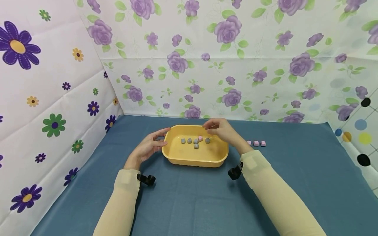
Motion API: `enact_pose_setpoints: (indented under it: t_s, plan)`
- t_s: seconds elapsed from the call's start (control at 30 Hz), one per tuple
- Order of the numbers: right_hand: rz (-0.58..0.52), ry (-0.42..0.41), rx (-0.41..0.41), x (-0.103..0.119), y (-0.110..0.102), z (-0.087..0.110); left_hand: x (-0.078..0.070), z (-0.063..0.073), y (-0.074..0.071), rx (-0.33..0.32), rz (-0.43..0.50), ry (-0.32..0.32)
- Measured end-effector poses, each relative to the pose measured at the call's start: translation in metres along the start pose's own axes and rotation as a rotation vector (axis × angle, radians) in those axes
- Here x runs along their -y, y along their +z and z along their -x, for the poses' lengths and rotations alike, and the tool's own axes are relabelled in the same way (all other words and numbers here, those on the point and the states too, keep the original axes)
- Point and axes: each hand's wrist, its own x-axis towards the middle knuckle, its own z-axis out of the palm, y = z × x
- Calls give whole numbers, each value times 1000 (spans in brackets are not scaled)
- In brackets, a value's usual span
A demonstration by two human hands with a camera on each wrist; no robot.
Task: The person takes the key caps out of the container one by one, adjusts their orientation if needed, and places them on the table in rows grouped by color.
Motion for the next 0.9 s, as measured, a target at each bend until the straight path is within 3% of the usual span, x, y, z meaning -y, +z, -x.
enact_pose_setpoints:
  t_s: [0.23,0.43,0.9]
  plan:
    - [45,-14,18,-4,11,-7,1,-1,0,2,2,0]
    - [62,26,38,-5,22,-11,1,-2,-1,0,-4,-8]
    - [10,48,44,-16,36,-18,0,-1,-1,0,7,-9]
